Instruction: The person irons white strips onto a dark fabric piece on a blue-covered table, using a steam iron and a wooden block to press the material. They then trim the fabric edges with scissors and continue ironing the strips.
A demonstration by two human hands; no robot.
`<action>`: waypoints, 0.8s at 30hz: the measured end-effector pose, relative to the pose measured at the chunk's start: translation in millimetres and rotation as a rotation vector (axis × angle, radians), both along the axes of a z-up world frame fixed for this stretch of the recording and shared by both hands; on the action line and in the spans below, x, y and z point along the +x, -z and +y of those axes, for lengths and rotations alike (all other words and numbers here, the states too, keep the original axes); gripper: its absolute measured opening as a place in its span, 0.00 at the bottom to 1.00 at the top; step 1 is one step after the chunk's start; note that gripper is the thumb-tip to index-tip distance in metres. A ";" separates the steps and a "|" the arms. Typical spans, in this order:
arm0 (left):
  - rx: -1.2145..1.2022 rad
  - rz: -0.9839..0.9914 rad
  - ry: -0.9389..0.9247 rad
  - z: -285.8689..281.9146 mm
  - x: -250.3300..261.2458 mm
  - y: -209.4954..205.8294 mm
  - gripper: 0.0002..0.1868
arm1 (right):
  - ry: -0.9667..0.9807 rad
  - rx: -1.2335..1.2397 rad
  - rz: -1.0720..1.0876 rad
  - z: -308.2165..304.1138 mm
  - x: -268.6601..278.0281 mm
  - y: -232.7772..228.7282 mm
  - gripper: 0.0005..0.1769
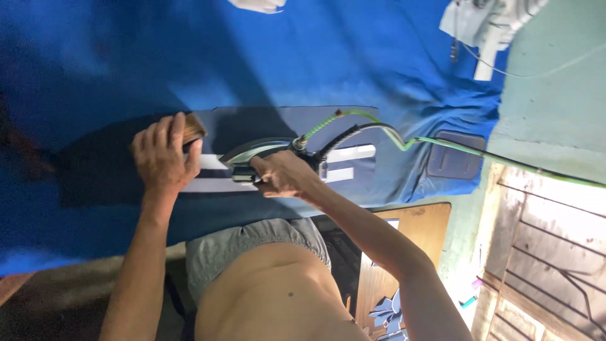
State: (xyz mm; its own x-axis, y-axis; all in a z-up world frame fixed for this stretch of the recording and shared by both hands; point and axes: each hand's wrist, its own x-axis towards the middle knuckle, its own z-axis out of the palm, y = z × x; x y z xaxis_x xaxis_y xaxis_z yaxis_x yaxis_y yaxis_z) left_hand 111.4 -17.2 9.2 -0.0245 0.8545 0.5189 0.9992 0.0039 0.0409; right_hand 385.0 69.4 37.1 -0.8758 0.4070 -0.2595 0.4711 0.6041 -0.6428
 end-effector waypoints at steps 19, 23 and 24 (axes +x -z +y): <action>-0.091 0.055 -0.043 2.2 6.9 -6.3 0.29 | -0.049 -0.009 0.044 2.5 -8.1 -12.5 0.14; 0.039 0.034 -0.016 7.5 3.4 -8.0 0.31 | 0.011 -0.036 0.008 4.1 -8.6 -9.6 0.14; 0.044 0.001 -0.009 8.5 2.9 -11.4 0.31 | -0.005 -0.016 -0.024 6.7 -9.2 -13.4 0.15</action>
